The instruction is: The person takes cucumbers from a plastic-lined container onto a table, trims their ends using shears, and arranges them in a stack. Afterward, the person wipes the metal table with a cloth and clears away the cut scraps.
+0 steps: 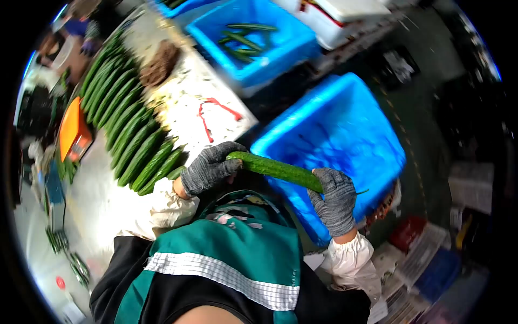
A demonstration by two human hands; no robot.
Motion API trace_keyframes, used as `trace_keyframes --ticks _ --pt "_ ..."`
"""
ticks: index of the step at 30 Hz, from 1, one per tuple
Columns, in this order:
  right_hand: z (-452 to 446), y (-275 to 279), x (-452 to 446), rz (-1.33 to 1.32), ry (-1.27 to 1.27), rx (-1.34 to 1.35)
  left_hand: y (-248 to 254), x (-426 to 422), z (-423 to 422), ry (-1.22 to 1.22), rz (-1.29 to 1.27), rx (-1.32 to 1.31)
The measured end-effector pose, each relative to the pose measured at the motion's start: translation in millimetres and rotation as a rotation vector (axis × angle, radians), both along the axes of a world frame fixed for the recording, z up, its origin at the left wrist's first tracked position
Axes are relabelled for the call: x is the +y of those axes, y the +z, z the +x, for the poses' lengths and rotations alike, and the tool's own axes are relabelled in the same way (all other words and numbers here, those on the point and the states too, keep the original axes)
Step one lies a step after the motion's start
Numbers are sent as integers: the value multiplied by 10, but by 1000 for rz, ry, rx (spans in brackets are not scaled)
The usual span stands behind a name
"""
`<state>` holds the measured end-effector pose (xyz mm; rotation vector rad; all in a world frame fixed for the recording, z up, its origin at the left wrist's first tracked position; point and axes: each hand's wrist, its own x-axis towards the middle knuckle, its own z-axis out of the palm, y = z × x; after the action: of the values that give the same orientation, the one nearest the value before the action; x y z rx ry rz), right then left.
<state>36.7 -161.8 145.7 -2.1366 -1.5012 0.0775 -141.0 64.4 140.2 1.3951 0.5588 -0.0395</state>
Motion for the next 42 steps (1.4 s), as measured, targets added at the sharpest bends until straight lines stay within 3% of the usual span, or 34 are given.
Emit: trace_keyframes --ticks 2,6,10,12,14,16,20,24,26,28,30,34,37,40,42 --pt "-163 -50 347 19 100 13 28 139 -466 172 -102 -41" --pt "-693 31 1107 -398 302 -59 125 303 -1474 404 46 106" --pt "-1197 -131 1983 -321 567 -134 -16 398 -2276 794 48 160" --pt "-1483 -134 2408 -284 639 -198 -232 508 -2640 923 -48 48" --pt "-1763 -308 2749 -260 695 -204 -513 570 -2963 891 79 73" --pt "-1967 -425 2928 -232 724 -211 -541 595 -3070 1137 -223 35" --pt "-2157 -658 2986 -44 669 -258 -658 634 -3208 1322 -369 30" --pt "-1912 -665 2888 233 653 27 -713 599 -3180 1319 -321 61" --pt "-1578 -690 2818 402 538 86 -674 590 -3146 1324 -374 37" --pt "-1204 -731 2728 399 307 70 -607 571 -3061 1351 -279 139" --pt "-863 -809 2646 282 68 84 -611 582 -3057 1361 -264 185" --pt "-624 -1011 2642 -32 -20 -6 -577 651 -3133 1292 -54 542" --pt "-851 -880 2670 -488 -45 -246 -405 661 -3074 1299 282 499" --pt "-984 -818 2627 -517 -95 -186 -280 754 -2909 1263 574 285" --pt "-1050 -871 2597 -457 -105 -166 -171 820 -2701 1242 600 233"
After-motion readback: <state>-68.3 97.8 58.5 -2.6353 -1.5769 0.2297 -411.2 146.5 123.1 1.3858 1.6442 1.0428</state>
